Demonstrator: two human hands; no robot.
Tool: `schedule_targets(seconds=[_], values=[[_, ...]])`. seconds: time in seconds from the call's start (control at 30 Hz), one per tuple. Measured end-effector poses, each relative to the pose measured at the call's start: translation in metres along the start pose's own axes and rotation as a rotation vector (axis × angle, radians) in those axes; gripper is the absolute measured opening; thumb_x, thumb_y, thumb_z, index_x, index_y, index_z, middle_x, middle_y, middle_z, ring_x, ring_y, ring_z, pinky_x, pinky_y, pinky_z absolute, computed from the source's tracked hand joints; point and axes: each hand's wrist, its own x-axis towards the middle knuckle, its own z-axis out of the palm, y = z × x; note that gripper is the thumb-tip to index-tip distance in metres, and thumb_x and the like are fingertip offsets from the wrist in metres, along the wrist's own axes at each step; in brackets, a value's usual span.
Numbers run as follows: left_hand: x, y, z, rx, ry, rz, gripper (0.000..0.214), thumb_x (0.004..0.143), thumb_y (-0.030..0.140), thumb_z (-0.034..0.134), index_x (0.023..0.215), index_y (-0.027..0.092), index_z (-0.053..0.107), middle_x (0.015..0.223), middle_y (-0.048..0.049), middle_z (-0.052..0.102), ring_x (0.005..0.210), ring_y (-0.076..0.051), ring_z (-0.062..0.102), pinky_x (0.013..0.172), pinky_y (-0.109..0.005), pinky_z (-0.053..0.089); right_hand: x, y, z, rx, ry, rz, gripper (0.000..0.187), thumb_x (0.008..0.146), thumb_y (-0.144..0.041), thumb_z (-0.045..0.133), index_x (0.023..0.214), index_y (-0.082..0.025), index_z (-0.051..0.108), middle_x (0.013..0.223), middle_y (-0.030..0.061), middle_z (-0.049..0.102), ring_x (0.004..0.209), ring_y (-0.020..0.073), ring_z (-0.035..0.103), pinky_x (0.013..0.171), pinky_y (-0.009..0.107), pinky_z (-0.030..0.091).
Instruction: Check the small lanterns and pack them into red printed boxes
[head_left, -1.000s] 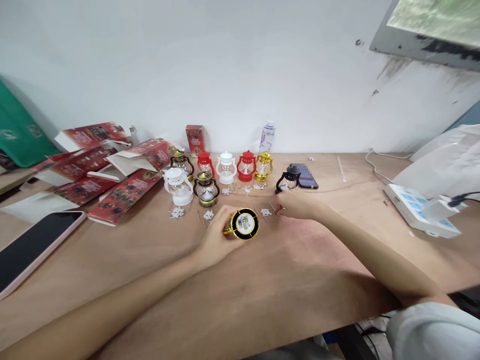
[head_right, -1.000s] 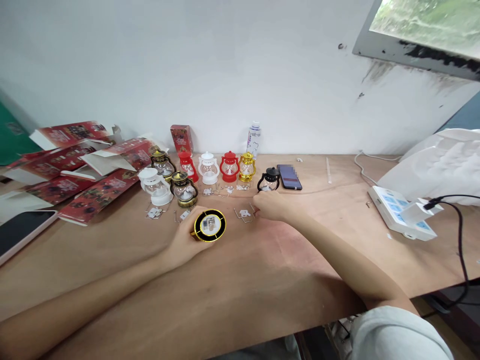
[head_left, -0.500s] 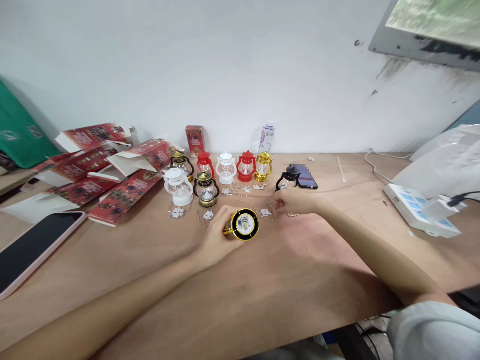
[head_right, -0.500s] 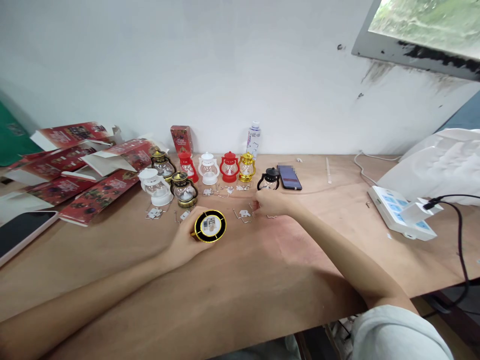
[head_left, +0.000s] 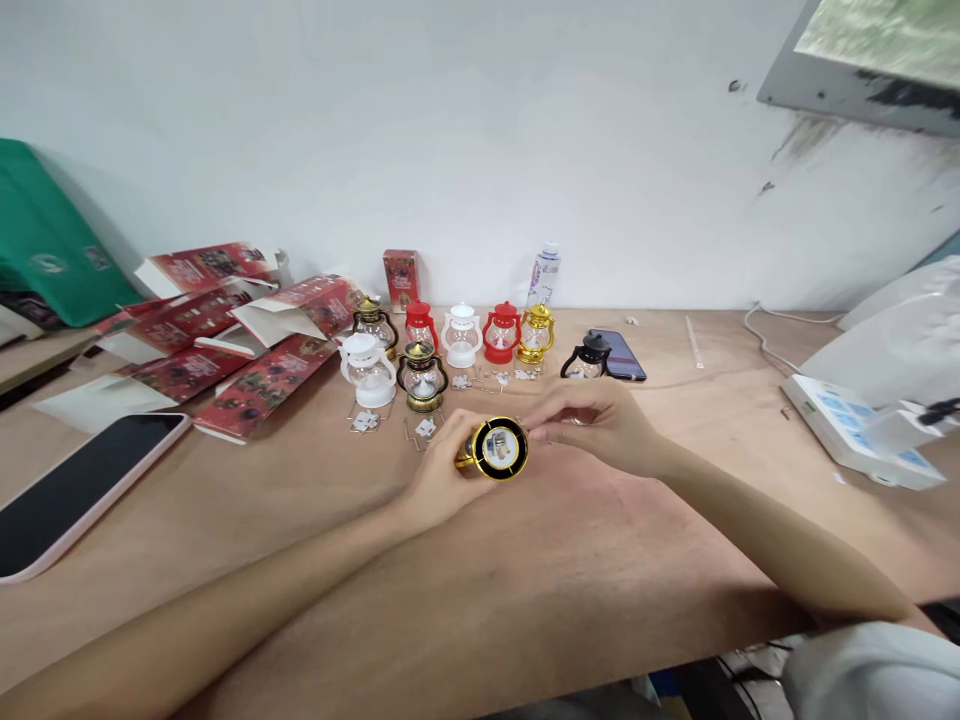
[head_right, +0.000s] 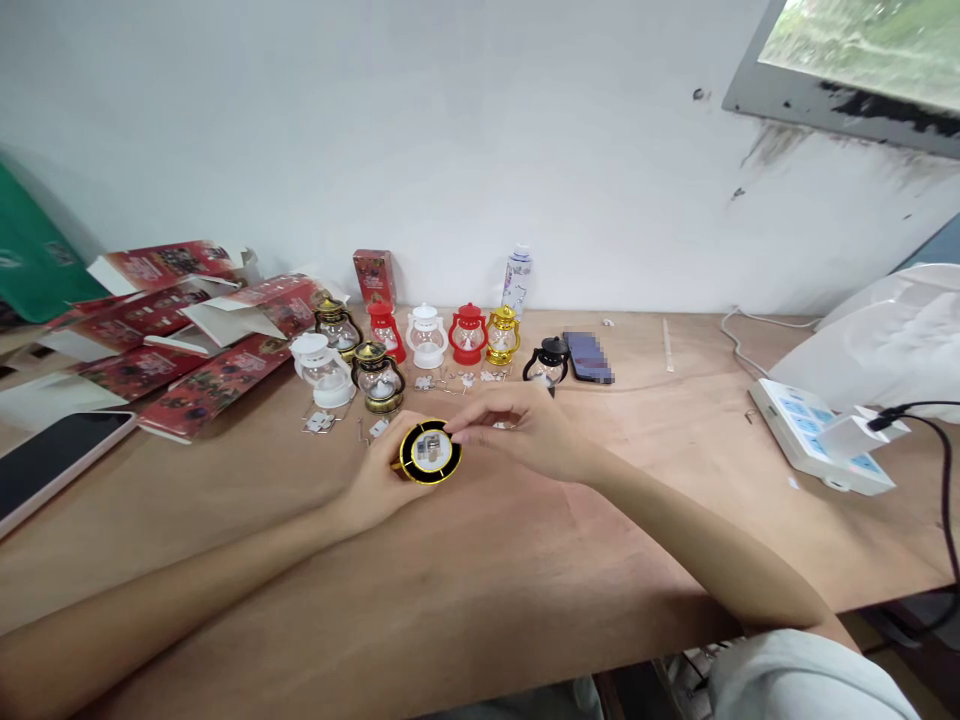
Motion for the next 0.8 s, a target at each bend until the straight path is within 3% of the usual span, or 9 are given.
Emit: schedule_targets(seconds=[0.27, 0.4, 0.57, 0.8], values=[[0.001, 0.001, -0.001, -0.008, 0.011, 0.022, 0.035, 0.076, 0.025, 0.072, 0.108, 0.021, 0.057, 0.097, -0.0034, 0.058, 0.091, -0.018, 0.055, 0.079, -0.027, 0.043, -0.003, 0.001, 0.006, 0.183, -0.034, 0.149, 0.018, 0.072, -0.02, 0.077, 0.089, -0.022, 0.077, 0.088, 0.0026, 0.076, 0.08, 0.0151, 0.071, 0.074, 0.028, 0.059], [0.0, 0.001, -0.001, -0.004, 0.001, 0.024, 0.037, 0.076, 0.022, 0.072, 0.109, 0.021, 0.057, 0.099, -0.0032, 0.058, 0.092, -0.018, 0.055, 0.08, -0.026, 0.043, -0.005, 0.003, 0.01, -0.035, -0.029, 0.079, 0.012, 0.082, -0.023, 0.068, 0.091, -0.021, 0.075, 0.085, 0.0033, 0.074, 0.076, 0.0137, 0.068, 0.068, 0.026, 0.056], [-0.001, 0.001, -0.001, 0.005, 0.002, 0.035, 0.037, 0.076, 0.019, 0.072, 0.109, 0.021, 0.057, 0.099, -0.0028, 0.056, 0.091, -0.017, 0.055, 0.079, -0.025, 0.043, -0.01, 0.003, 0.016, -0.384, -0.009, -0.169, 0.012, 0.088, -0.02, 0.06, 0.088, -0.018, 0.072, 0.082, 0.0044, 0.071, 0.072, 0.0127, 0.065, 0.065, 0.024, 0.053], [-0.001, 0.004, -0.001, 0.027, -0.021, 0.064, 0.04, 0.078, 0.024, 0.072, 0.114, 0.024, 0.056, 0.1, -0.0027, 0.054, 0.093, -0.016, 0.055, 0.08, -0.024, 0.044, -0.01, 0.003, 0.02, -0.52, 0.035, -0.239, 0.01, 0.086, -0.021, 0.064, 0.078, -0.016, 0.068, 0.072, 0.0027, 0.064, 0.062, 0.0105, 0.058, 0.057, 0.022, 0.048]])
